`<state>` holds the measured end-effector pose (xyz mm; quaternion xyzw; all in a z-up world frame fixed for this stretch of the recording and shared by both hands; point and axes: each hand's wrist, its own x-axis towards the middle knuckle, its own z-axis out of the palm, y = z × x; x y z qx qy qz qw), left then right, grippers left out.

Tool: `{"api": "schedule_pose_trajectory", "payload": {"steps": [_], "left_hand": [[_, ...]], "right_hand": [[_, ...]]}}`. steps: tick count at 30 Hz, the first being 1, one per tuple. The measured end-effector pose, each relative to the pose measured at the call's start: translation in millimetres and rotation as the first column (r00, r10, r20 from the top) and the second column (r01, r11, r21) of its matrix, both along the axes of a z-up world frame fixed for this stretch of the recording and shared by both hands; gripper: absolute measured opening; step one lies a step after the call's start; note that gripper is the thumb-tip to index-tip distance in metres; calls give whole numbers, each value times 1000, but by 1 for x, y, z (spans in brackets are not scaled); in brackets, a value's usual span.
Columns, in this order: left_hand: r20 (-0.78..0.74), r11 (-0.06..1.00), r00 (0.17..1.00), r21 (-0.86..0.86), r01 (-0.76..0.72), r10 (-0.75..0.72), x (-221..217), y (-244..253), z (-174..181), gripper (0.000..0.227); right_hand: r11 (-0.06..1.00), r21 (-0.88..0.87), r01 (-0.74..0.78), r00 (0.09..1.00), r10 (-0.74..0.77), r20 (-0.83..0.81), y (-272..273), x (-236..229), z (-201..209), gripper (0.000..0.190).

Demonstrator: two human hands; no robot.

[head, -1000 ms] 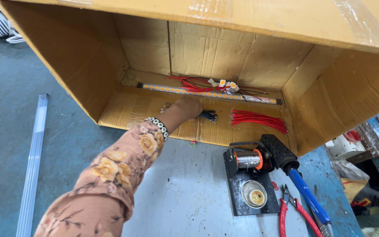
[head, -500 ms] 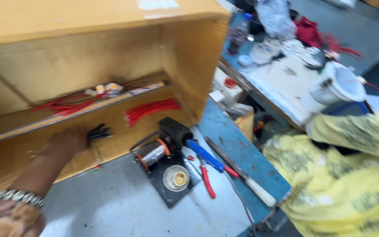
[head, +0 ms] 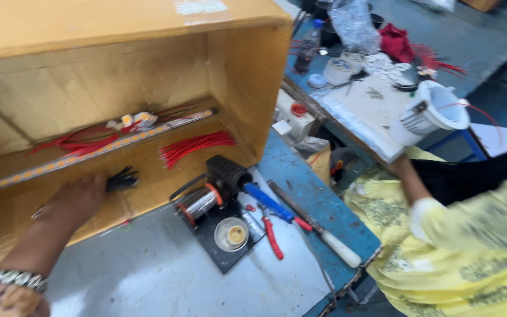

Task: The person arranges LED modules with red wires on a work surface, then uses a soldering iron to attach black wires to the LED terminals. The person handles the wires and LEDs by hand while applying heat with the soldering iron.

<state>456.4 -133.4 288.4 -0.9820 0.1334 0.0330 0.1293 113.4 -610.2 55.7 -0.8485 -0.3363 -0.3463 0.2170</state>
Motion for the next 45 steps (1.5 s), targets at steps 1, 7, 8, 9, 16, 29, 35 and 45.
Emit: {"api": "schedule_pose_trajectory", "payload": {"steps": [1, 7, 8, 9, 16, 29, 35, 45], "left_hand": [[38, 993, 999, -117, 13, -9, 0, -3, 3, 33], [75, 904, 997, -425, 47, -16, -55, 14, 33, 28], [53, 918, 999, -395, 33, -13, -66, 13, 42, 28], [29, 931, 1000, -365, 19, -9, -81, 15, 51, 29], [-276, 902, 960, -424, -85, -39, -180, 33, 64, 28], [-185, 981, 982, -184, -66, 31, -301, 81, 0, 18], [-86, 999, 996, 8, -40, 41, -302, 92, -23, 22], [-180, 988, 976, -74, -136, 121, -287, 75, -1, 40]], "right_hand": [[1000, 1, 11, 1000, -11, 8, 5, 1, -2, 21], [987, 32, -157, 988, 157, 10, 76, 9, -18, 20], [979, 14, -202, 979, 202, -10, 76, 12, -15, 20], [969, -4, -246, 969, 246, -30, 72, 15, -10, 20], [992, 78, -104, 994, 106, -19, 92, 3, 31, 23], [996, 86, -18, 982, 34, -183, 99, -8, 64, 21], [998, 65, 11, 979, 3, -204, 105, -10, 73, 21], [993, 114, -16, 980, 38, -196, 100, -10, 73, 22]]}}
